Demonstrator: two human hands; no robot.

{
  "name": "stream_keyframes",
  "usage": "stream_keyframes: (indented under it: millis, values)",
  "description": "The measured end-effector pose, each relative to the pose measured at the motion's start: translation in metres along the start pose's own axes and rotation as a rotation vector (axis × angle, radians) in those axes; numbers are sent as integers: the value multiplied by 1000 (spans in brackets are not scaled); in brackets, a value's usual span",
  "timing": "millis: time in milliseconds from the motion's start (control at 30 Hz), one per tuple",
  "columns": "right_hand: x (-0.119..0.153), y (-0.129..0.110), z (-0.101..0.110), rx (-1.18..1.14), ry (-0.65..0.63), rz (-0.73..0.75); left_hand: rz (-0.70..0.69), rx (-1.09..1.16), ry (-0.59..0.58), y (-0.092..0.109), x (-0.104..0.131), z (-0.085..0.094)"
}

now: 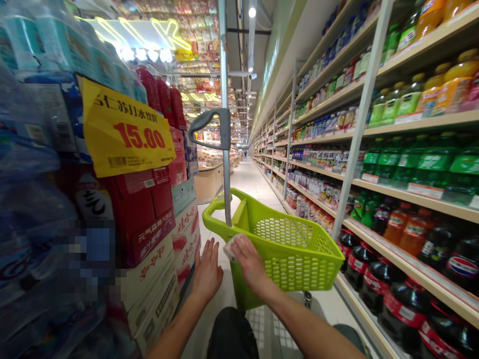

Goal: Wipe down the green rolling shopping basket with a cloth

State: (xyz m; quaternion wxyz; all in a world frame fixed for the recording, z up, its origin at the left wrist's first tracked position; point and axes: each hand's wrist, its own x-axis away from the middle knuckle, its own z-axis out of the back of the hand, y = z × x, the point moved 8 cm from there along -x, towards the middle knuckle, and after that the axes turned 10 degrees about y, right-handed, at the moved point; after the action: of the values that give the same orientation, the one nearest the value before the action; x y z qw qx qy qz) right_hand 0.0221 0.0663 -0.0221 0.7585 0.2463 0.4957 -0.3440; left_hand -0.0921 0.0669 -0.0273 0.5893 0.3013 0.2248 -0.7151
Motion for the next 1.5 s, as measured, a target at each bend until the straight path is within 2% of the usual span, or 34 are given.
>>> stream_keyframes:
  millis: [100, 167, 233, 333, 400, 467, 567, 633, 700, 767, 833, 867, 933, 1067, 1133, 1200, 1300, 1367, 1433, 1500]
  values:
    - [-31, 28, 3, 57, 5, -242, -81, 19, 83, 22, -18, 12]
    - [-35, 49, 2, 87, -36, -326, -146, 22, 82, 39, -31, 15]
    - [-19, 74, 9, 115, -60, -352, -200, 20, 35, 52, -40, 13]
    - [27, 118, 37, 210, -62, -424, -223, 16, -32, 64, -49, 7]
    - [49, 137, 55, 287, -48, -493, -250, 27, -57, 74, -50, 3]
    - [53, 135, 60, 315, -44, -496, -284, 37, -92, 87, -50, -3]
    - [37, 110, 45, 276, -65, -383, -271, 19, -153, 101, -49, -13]
    - [34, 107, 42, 264, -73, -343, -254, 1, -172, 104, -48, -17]
    - [46, 125, 56, 285, -73, -365, -260, -7, -174, 105, -46, -20]
    - [69, 154, 81, 336, -73, -426, -266, -15, -162, 105, -45, -21]
    - [91, 181, 105, 430, -78, -541, -270, -18, -154, 108, -44, -23]
    - [97, 187, 112, 458, -86, -579, -285, -12, -161, 113, -44, -24]
    - [94, 181, 106, 442, -109, -569, -324, 7, -192, 126, -42, -29]
    - [66, 143, 71, 316, -113, -439, -326, -1, -230, 140, -41, -36]
    - [67, 146, 70, 317, -112, -437, -340, -11, -230, 141, -40, -37]
    - [84, 167, 89, 355, -115, -462, -360, -18, -233, 139, -37, -38]
    - [123, 216, 141, 449, -61, -578, -353, -20, -239, 135, -34, -40]
    - [140, 239, 169, 489, -13, -656, -338, -10, -239, 135, -33, -41]
    - [142, 244, 174, 491, 0, -677, -326, -5, -234, 136, -32, -43]
    - [132, 231, 155, 461, -24, -645, -321, -9, -221, 136, -32, -44]
